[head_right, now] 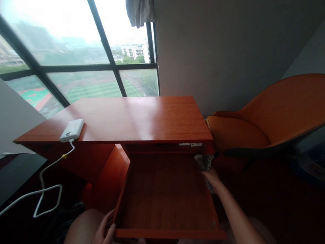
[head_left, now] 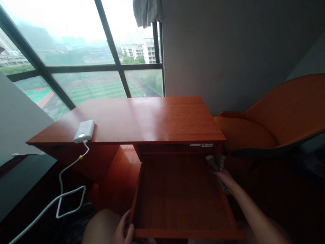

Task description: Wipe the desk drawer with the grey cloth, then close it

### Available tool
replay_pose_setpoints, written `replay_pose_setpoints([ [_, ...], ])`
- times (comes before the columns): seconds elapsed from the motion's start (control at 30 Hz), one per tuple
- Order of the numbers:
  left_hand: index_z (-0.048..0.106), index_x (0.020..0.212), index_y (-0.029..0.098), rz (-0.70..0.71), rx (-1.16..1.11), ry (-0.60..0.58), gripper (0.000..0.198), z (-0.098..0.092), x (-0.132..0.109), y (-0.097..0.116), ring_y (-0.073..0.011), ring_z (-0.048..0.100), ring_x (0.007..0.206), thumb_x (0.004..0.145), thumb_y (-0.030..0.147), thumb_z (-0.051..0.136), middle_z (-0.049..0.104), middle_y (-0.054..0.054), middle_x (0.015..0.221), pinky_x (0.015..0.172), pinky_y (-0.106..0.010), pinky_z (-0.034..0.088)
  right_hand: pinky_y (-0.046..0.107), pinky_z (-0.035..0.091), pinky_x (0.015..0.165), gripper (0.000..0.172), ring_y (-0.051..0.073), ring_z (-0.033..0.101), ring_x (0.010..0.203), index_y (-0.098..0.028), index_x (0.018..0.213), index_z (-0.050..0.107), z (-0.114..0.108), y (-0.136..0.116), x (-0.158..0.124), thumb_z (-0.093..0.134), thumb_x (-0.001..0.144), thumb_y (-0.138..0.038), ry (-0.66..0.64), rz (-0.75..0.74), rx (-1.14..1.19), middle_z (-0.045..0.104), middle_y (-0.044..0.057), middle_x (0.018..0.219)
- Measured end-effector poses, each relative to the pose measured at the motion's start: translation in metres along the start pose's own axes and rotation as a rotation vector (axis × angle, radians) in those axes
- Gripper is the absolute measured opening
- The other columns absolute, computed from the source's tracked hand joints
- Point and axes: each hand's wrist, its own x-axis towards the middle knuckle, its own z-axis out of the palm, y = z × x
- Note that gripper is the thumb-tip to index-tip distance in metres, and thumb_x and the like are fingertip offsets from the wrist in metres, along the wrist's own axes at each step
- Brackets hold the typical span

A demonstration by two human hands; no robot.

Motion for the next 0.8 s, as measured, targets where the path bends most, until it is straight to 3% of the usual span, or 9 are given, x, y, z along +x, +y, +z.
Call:
replay_pose_setpoints([
  [0.17,0.059,0.12,0.016,0.007,-0.007,0.012,0.053,0.0,0.0,0.002,-0.03,0.064,0.111,0.081,0.051,0.047,0.068,-0.012,0.117,0.1,-0.044,0.049,0.038,0.054,0.081,0.028,0.016,0.063,0.09,-0.019,0.101,0.064,-0.002,0.009,-0.005,0.057,0.086,-0.042,-0.006,-0.035,-0.087,0.068,0.005,0.105],
  [0.27,0.059,0.121,0.016,-0.001,-0.006,0.001,0.054,-0.001,0.0,0.0,-0.0309,0.063,0.111,0.082,0.051,0.047,0.067,-0.012,0.118,0.1,-0.046,0.048,0.034,0.051,0.076,0.013,0.017,0.062,0.08,-0.018,0.081,0.066,-0.011,0.027,-0.019,0.064,0.078,-0.031,-0.002,-0.049,-0.149,0.07,0.003,0.086],
  [0.33,0.058,0.122,0.016,-0.009,-0.002,-0.021,0.055,-0.002,0.001,-0.001,-0.0314,0.062,0.112,0.081,0.052,0.047,0.067,-0.012,0.118,0.1,-0.047,0.048,0.034,0.049,0.074,0.007,0.021,0.062,0.079,-0.019,0.073,0.067,-0.022,0.044,-0.034,0.064,0.073,-0.025,-0.003,-0.031,-0.181,0.07,0.003,0.076],
  [0.53,0.059,0.12,0.016,-0.023,-0.036,0.013,0.053,0.0,0.003,-0.005,-0.0302,0.062,0.113,0.08,0.05,0.048,0.067,-0.011,0.118,0.102,-0.045,0.047,0.039,0.053,0.078,0.006,0.028,0.065,0.088,-0.03,0.069,0.066,-0.076,0.093,-0.088,0.064,0.07,-0.036,0.007,0.174,-0.139,0.072,0.005,0.081],
  [0.67,0.059,0.119,0.017,-0.052,-0.048,-0.027,0.055,-0.002,0.006,-0.011,-0.0307,0.062,0.113,0.077,0.05,0.051,0.067,-0.012,0.119,0.101,-0.045,0.047,0.037,0.056,0.08,0.014,0.027,0.068,0.094,-0.032,0.076,0.068,-0.086,0.09,-0.102,0.071,0.067,-0.041,-0.014,0.359,0.035,0.075,0.005,0.086],
  [0.8,0.059,0.119,0.017,-0.047,-0.049,-0.031,0.054,-0.002,0.005,-0.011,-0.0304,0.062,0.114,0.078,0.05,0.05,0.066,-0.011,0.121,0.102,-0.045,0.047,0.034,0.055,0.063,0.02,0.021,0.067,0.064,-0.021,0.075,0.066,-0.061,0.067,-0.075,0.067,0.068,-0.04,-0.109,0.428,0.226,0.072,0.003,0.066],
])
